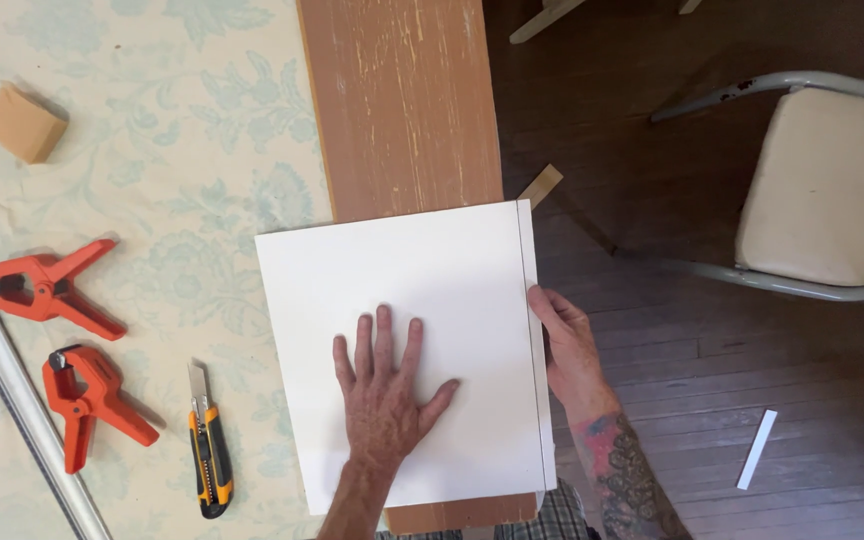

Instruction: Cutting a white board using a utility knife and a metal straight edge as a guide.

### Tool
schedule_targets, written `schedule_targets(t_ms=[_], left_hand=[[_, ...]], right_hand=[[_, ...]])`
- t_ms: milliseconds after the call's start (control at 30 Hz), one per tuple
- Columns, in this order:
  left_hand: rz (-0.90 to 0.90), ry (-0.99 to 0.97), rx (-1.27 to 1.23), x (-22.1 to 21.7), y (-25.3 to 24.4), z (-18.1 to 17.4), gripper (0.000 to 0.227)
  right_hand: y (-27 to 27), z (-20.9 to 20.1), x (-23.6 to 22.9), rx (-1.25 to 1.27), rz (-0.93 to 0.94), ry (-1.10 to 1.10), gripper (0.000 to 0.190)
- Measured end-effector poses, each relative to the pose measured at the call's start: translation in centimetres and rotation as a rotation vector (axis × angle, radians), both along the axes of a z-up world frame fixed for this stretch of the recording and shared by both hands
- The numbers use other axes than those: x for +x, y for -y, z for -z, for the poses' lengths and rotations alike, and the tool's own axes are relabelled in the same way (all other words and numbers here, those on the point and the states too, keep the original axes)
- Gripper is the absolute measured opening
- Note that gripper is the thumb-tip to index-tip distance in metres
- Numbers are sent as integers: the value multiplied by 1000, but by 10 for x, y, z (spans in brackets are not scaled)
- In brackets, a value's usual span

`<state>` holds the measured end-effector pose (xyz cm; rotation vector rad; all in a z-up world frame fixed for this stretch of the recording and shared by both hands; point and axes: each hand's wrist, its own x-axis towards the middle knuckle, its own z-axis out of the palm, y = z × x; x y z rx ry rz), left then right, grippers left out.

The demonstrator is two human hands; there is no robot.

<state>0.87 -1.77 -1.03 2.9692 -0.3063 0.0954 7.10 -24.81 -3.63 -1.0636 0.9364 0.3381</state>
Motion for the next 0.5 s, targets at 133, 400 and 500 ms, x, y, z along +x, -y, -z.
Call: schedule_targets(t_ms=[133,400,500], left_hand=[[-10,-5,-15,0,1,-1,84],[-17,-20,-17,-2,1,3,87],[-23,-22,-34,-2,1,2,87]], right_hand=[[5,2,0,-90,-57,6,15],[-14,-58,80,-142,-121,-65,33],[-10,-42,89,-105,-168,11,28]])
